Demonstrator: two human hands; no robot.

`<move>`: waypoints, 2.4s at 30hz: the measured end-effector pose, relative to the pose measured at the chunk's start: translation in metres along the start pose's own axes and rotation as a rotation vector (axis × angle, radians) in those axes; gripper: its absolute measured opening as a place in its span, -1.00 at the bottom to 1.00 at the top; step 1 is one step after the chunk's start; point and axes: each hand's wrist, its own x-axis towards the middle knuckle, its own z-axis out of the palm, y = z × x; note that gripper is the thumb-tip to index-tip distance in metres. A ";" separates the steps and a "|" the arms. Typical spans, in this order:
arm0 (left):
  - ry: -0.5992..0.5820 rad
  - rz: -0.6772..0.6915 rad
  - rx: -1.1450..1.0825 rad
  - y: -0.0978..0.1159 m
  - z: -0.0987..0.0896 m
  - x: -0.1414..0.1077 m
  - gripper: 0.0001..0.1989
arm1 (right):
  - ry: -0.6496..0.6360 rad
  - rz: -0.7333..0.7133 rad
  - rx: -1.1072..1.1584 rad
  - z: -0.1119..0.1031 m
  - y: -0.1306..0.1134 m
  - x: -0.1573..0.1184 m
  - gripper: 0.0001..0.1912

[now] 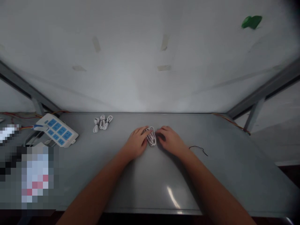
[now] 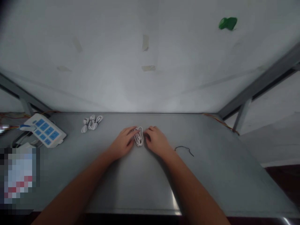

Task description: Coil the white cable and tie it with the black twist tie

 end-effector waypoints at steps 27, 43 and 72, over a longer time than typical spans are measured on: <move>0.311 -0.602 -1.191 0.011 -0.006 0.017 -0.72 | -0.009 0.286 0.994 0.015 -0.008 0.007 -0.68; 0.199 -0.680 -1.352 0.019 -0.014 0.013 -0.68 | -0.045 0.198 0.769 0.013 -0.015 0.003 -0.76; 0.033 -0.620 -1.251 0.010 -0.013 0.008 -0.58 | -0.007 0.355 1.140 0.015 -0.014 0.008 -0.53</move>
